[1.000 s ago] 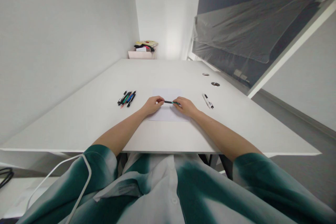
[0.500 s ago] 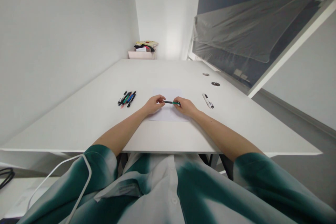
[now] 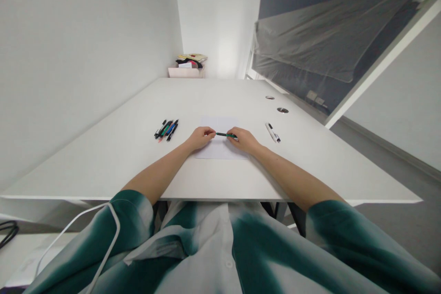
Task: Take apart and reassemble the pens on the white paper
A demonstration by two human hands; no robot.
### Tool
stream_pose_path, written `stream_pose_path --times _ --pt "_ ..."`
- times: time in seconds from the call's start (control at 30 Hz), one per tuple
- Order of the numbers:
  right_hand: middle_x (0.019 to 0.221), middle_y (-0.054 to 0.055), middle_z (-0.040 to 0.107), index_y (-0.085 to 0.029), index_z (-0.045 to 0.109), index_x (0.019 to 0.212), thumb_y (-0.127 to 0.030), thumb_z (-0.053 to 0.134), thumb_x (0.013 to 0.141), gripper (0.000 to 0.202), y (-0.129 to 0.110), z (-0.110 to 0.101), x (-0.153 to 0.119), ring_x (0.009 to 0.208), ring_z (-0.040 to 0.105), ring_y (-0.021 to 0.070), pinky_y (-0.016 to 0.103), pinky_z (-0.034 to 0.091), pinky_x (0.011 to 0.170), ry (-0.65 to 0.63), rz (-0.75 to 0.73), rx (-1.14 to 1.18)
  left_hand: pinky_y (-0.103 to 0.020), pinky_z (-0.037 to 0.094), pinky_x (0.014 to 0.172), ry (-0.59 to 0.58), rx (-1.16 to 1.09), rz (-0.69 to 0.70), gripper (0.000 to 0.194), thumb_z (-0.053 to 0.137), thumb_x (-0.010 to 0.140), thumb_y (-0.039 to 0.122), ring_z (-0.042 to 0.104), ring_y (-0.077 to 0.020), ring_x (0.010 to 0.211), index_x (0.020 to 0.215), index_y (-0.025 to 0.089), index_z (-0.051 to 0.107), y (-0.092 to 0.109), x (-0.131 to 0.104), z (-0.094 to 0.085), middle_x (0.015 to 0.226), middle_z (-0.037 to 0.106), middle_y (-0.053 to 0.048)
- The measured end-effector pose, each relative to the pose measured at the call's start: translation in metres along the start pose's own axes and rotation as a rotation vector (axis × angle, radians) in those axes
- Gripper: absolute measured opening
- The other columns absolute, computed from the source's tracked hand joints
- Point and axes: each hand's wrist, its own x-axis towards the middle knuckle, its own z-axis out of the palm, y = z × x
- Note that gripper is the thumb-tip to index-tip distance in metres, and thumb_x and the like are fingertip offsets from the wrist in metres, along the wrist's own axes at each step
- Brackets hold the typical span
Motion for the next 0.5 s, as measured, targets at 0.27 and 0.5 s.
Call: stream_pose_path --times 0.27,0.5 --pt "0.092 0.006 0.07 -0.019 0.065 0.102 -0.021 0.054 0.087 0.018 0.0019 0.0023 0.0004 0.077 0.06 0.0168 0.026 0.042 0.071 -0.012 0.036 -0.001 -0.03 0.047 0.073 0.008 -0.162 0.006 0.04 0.06 0.077 0.033 0.06 -0.0165 0.073 0.108 0.011 0.073 -0.0007 -0.0007 -0.0005 0.081 0.072 -0.006" --pt "0.091 0.005 0.07 -0.02 0.065 0.101 -0.022 0.054 0.087 0.018 0.0002 0.0009 0.0002 0.076 0.06 0.017 0.026 0.041 0.07 -0.011 0.061 -0.001 -0.027 0.044 0.065 0.03 -0.178 -0.012 0.032 0.065 0.073 0.035 0.056 -0.0144 0.066 0.093 0.012 0.074 0.0014 -0.0012 -0.0001 0.071 0.067 -0.003"
